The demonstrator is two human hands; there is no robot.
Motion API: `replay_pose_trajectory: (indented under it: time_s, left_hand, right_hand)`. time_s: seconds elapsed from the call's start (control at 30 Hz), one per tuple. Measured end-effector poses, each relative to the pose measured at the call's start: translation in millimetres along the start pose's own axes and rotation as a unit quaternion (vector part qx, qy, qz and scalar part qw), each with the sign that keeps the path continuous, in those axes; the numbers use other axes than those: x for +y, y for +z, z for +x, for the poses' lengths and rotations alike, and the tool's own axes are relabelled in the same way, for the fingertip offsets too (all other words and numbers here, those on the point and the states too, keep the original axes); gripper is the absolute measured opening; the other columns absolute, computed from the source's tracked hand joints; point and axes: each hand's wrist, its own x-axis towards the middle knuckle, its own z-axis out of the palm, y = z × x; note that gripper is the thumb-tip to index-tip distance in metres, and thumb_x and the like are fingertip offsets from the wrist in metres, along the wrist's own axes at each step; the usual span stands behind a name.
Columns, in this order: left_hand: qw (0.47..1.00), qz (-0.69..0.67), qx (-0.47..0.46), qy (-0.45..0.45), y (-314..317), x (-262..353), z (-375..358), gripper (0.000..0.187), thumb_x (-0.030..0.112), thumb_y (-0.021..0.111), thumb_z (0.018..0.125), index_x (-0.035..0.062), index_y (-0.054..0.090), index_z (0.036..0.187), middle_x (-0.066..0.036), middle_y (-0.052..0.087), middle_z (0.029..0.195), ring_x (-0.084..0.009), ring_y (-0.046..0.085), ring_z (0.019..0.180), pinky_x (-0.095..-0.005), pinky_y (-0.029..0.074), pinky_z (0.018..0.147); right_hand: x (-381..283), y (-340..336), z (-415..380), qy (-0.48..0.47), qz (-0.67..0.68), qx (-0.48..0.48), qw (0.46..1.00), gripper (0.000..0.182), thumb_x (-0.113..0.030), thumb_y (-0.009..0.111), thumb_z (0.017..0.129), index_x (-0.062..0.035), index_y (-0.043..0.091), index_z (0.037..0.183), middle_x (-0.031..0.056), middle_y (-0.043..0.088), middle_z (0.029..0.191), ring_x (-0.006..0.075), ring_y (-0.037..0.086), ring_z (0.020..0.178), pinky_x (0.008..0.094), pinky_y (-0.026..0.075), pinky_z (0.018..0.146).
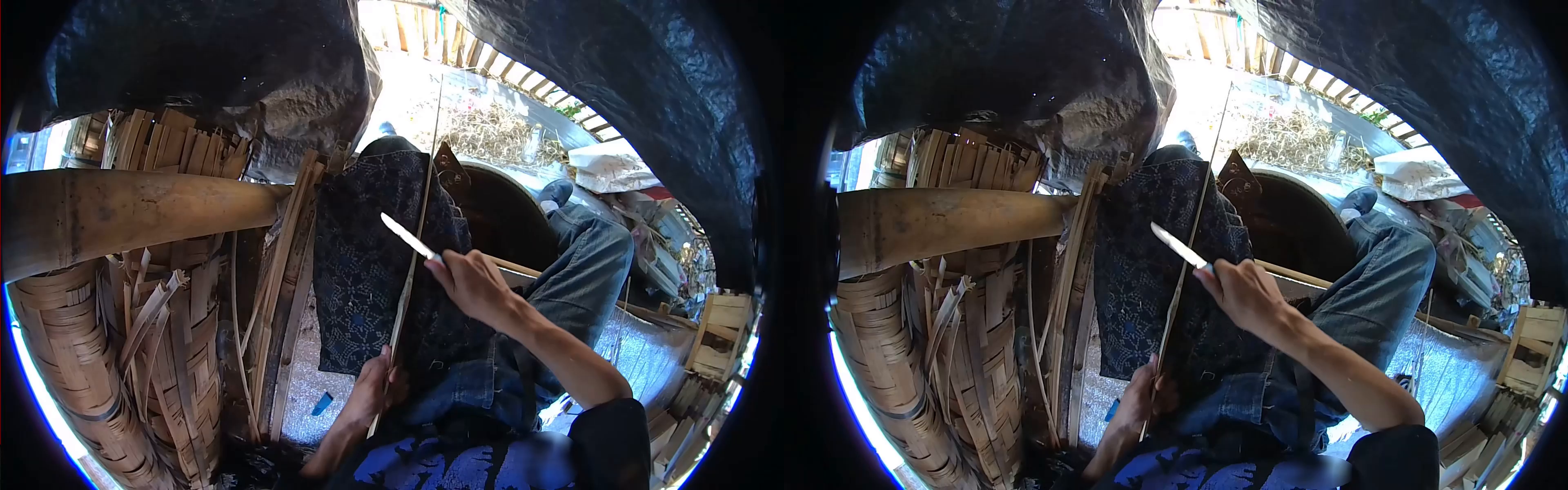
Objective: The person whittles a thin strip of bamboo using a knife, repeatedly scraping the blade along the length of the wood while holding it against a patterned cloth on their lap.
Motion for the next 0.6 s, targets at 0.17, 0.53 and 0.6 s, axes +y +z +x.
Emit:
replay_pose_trajectory:
  time_s: [0.17, 0.53, 0.6]
  left_hand:
    - [1.0, -0.021, -0.014, 0.011, 2.1, 4.0, -0.7, 0.043, 0.044, 0.031, 0.097, 0.0143, 0.04, 0.066, 0.003, 0.03, 0.046, -0.0094, 0.025, 0.035, -0.0244, 0.024, 0.041]
    - [0.996, -0.073, -0.048, -0.002, -10.8, 6.2, 4.9, 0.045, 0.044, 0.033, 0.097, 0.0122, 0.038, 0.065, 0.002, 0.03, 0.049, -0.0095, 0.025, 0.037, -0.0236, 0.023, 0.04]
    - [0.998, -0.038, -0.041, 0.008, -9.1, 4.9, 5.0, 0.044, 0.045, 0.032, 0.096, 0.0137, 0.039, 0.066, 0.003, 0.03, 0.046, -0.0096, 0.026, 0.035, -0.0241, 0.025, 0.04]
  right_hand:
    - [13.3, 3.1, 12.2, -0.015, 0.035, 0.014, 0.999, 0.048, -0.032, 0.044, 0.096, -0.0002, 0.05, 0.06, 0.0172, 0.045, 0.044, 0.0311, 0.045, 0.035, 0.0404, 0.035, 0.039]
    - [-2.6, 0.6, -13.0, 0.02, 0.042, -0.027, 0.999, 0.053, -0.037, 0.042, 0.096, -0.0019, 0.05, 0.056, 0.0146, 0.044, 0.043, 0.0283, 0.045, 0.035, 0.0392, 0.035, 0.039]
    - [-2.5, 0.6, -10.3, -0.003, 0.026, -0.017, 1.0, 0.054, -0.038, 0.041, 0.096, -0.0019, 0.049, 0.056, 0.0153, 0.045, 0.043, 0.0301, 0.046, 0.035, 0.0404, 0.036, 0.039]
